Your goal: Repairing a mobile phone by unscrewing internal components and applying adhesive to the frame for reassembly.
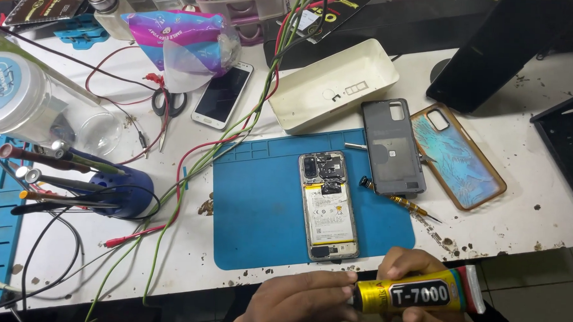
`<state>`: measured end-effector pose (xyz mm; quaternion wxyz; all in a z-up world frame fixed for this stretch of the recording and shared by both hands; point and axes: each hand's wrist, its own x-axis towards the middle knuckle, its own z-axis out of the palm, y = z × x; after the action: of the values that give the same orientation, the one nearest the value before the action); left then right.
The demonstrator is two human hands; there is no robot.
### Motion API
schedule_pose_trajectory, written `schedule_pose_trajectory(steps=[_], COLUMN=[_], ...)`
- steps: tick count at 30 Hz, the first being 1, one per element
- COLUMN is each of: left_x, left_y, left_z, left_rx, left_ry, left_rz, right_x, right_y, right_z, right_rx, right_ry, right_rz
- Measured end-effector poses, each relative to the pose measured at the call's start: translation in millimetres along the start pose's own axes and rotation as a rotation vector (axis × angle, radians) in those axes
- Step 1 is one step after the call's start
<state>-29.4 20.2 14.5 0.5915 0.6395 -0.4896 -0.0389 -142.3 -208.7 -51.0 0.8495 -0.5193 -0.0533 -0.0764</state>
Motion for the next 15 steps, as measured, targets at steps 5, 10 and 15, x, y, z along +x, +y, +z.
schedule_pose_trajectory(steps=[5, 10, 15], left_x=[21, 42, 57], left_y=[-8, -13, -24], left_z=[-12, -10, -5], left_rx=[0.27, 0.509, 0.499], left_ry=[-0.048, -0.152, -0.173], left_rz=[0.07, 0.232, 0.241], right_x=[5, 10, 21], right_y=[-1, -3, -27], right_z=[-6, -9, -11], right_rx=[0.07, -0.001, -0.091], right_ry=[0.095, 0.211, 0.173], right_rz=[0.082, -0.022, -0.011])
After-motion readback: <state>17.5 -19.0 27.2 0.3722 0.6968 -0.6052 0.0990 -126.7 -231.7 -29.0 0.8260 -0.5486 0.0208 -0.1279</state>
